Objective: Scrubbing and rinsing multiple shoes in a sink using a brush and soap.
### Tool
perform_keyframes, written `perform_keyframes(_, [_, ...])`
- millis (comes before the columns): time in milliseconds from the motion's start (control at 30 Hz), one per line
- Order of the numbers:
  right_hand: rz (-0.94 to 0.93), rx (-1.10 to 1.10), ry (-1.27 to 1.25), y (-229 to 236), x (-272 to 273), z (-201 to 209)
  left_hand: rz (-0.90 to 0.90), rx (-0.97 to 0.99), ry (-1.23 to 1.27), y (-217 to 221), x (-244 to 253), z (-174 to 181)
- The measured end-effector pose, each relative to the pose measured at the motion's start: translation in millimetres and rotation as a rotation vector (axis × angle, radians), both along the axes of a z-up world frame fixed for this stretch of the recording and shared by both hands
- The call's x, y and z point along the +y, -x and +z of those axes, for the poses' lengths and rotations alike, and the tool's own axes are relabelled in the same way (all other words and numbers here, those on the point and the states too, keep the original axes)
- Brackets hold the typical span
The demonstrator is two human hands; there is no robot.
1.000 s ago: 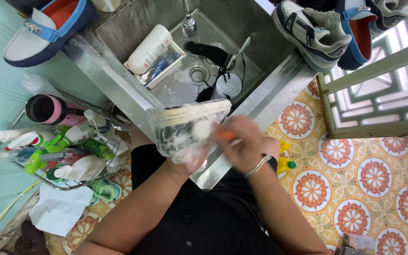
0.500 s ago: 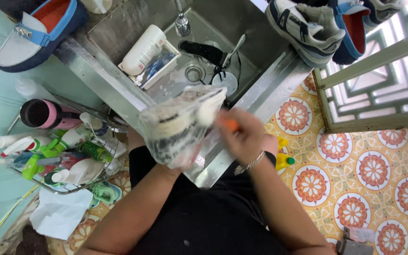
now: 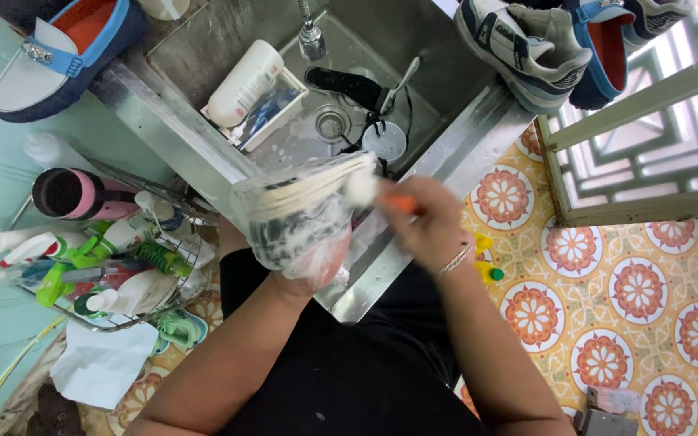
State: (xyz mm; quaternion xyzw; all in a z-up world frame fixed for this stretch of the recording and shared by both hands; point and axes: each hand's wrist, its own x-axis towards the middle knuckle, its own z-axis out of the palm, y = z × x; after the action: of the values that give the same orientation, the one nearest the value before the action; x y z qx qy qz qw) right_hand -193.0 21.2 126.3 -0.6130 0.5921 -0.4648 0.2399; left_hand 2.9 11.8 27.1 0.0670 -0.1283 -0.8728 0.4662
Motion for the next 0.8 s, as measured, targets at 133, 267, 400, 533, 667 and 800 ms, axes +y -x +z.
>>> perform_keyframes(133, [0.259, -0.005, 0.216, -18.6, 13.0, 11.9, -0.004, 0.007, -0.010, 4.8, 3.2, -4.1])
perform_keyframes(267, [0.252, 0.062, 0.320, 0.6, 0.6, -5.9, -0.003, 0.002, -0.002, -9.4, -0.2, -3.6])
perform_keyframes(400, [0.080, 0.015, 0.192, -10.5, 7.5, -3.6, -0.038, 0.064, -0.014, -6.4, -1.9, -8.4])
perform_keyframes(533, [0.374, 0.079, 0.303, -27.5, 15.2, 25.9, -0.075, 0.114, -0.040, -7.0, 4.0, -15.4])
perform_keyframes(667, [0.183, 0.138, 0.282, -5.9, 1.9, 8.5, -0.107, 0.168, -0.051, -9.7, 5.0, -22.7])
perform_keyframes(800, [0.212, 0.072, 0.391, -26.6, 15.2, 24.3, -0.146, 0.234, -0.070, -2.8, 9.3, -25.3])
